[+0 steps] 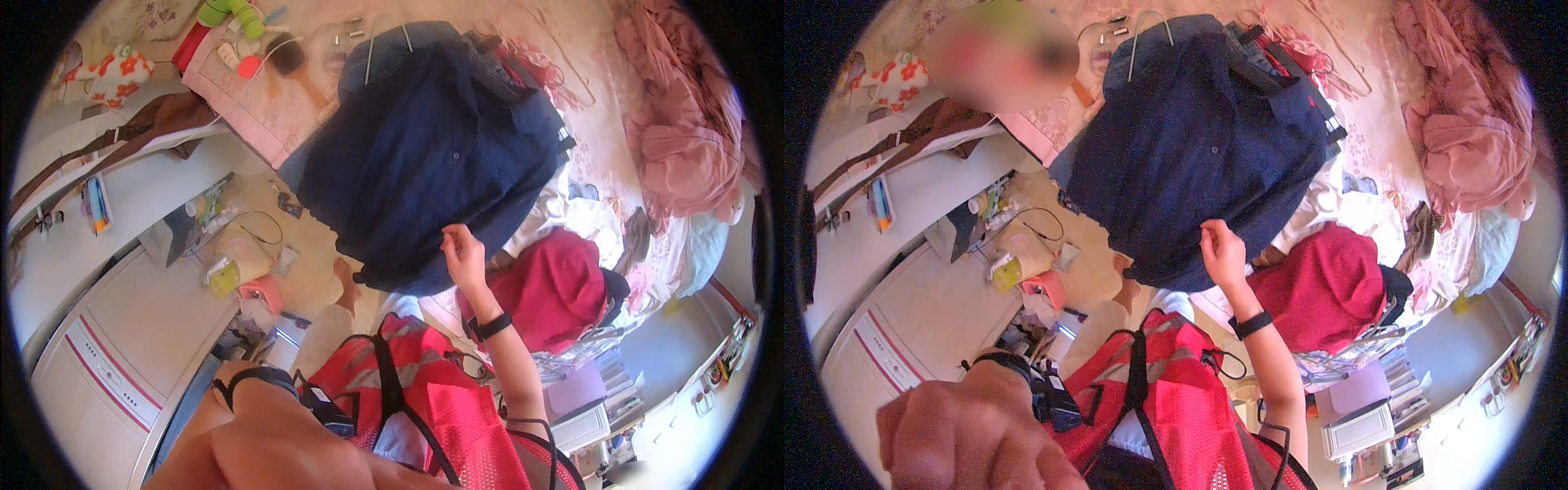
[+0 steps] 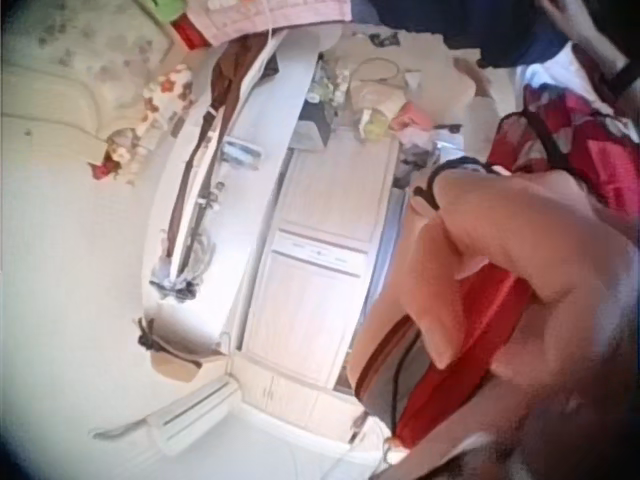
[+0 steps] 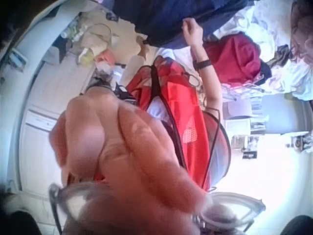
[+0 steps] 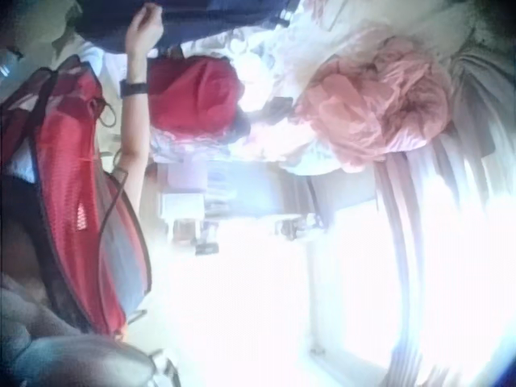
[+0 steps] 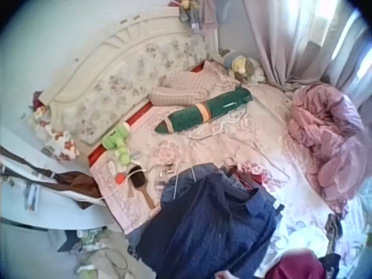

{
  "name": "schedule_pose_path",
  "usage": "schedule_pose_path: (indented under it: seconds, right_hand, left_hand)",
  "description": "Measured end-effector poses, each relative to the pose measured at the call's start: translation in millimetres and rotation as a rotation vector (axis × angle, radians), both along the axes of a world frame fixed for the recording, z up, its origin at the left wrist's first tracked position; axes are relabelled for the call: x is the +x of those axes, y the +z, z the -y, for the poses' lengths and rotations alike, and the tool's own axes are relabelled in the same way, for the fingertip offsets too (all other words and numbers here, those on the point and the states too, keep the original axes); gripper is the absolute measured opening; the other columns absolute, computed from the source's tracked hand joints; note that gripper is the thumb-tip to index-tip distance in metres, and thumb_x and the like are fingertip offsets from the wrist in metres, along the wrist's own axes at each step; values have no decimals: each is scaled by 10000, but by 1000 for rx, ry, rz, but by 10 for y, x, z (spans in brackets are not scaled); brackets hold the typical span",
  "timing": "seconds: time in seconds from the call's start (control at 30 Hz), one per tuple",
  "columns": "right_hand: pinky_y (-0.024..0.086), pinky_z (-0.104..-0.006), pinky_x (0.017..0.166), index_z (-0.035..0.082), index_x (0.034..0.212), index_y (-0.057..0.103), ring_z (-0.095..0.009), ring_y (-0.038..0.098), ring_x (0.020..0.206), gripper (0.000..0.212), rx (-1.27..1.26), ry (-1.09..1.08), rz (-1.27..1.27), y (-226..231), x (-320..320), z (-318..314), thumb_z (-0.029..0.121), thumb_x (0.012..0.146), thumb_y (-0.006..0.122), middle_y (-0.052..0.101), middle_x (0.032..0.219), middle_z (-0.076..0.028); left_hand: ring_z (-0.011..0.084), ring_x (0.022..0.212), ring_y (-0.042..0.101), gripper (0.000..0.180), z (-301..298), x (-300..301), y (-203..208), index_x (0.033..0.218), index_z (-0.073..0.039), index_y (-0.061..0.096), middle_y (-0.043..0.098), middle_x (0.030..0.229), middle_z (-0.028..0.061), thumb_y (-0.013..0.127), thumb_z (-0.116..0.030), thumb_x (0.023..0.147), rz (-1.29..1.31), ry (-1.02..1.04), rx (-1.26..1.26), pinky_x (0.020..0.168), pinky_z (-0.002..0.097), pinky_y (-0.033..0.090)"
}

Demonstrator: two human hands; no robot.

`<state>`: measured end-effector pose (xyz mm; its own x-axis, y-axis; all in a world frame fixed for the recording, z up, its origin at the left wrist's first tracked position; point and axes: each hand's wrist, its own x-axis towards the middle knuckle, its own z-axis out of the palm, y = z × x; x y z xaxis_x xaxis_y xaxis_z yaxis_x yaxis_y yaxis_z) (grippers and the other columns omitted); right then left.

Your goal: The person buttons a navy shirt, then places a red shirt, a black shirt, and a white garment onto plastic hangers and hangs them in a closet.

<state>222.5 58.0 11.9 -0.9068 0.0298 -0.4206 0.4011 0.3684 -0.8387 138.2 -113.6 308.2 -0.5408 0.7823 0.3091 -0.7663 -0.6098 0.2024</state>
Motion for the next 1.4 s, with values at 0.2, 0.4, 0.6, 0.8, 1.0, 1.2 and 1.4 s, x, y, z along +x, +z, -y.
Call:
schedule_pose_path:
  seconds: [0.2,0.4,0.6,0.8,1.0,1.2,1.4]
  right_hand:
    - [490,-259,599,-18,955,583,-147,634,655,117,46,-3,-16,256,-129,37,64,896,524,637,730,-96]
    - [503,-350,605,4,909,600,-276,664,686,109,51,-105,4,262,208,127,75,832,570,659,759,-166]
    - [507,-376,611,19,894,595,-306,658,689,125,231,-93,99,561,1170,214,126,830,579,654,749,-171]
    - [492,-390,636,20,880,616,-322,641,707,158,387,-163,78,963,2193,531,164,822,585,639,763,-190]
    - [503,-393,655,14,860,623,-334,639,723,160,438,-177,219,1095,3245,975,154,800,577,649,767,-180]
    - [505,-449,709,35,863,631,-359,633,776,178,426,-277,290,1236,3925,1079,191,810,565,654,801,-190]
    - [508,-430,715,24,879,636,-348,639,788,192,421,-416,358,1219,4536,1026,190,811,569,660,813,-182]
  left_hand:
    - [297,1108,529,153,241,41,310,811,-92,463,530,1132,200,467,-182,935,-121,30,9,979,474,343]
    - [268,1071,552,162,480,144,536,820,-106,456,581,1044,156,457,-208,946,-284,56,-14,942,473,370]
    - [223,1087,575,195,858,528,1035,818,-113,413,645,1020,134,436,-233,970,-474,140,-99,937,441,370]
    - [246,1111,588,254,1278,1118,1228,722,-153,333,680,1027,150,391,-147,970,-635,184,84,928,387,364]
    - [279,1037,616,252,1504,1661,1672,708,-144,340,681,1027,148,363,-94,954,-541,64,-77,906,387,394]
    - [302,957,644,204,1432,2005,1737,746,-133,368,681,1012,145,416,-98,941,-611,-77,64,891,427,417]
    - [293,946,642,118,1186,2341,1623,830,-122,400,668,1047,153,429,-91,940,-539,-69,118,908,420,419]
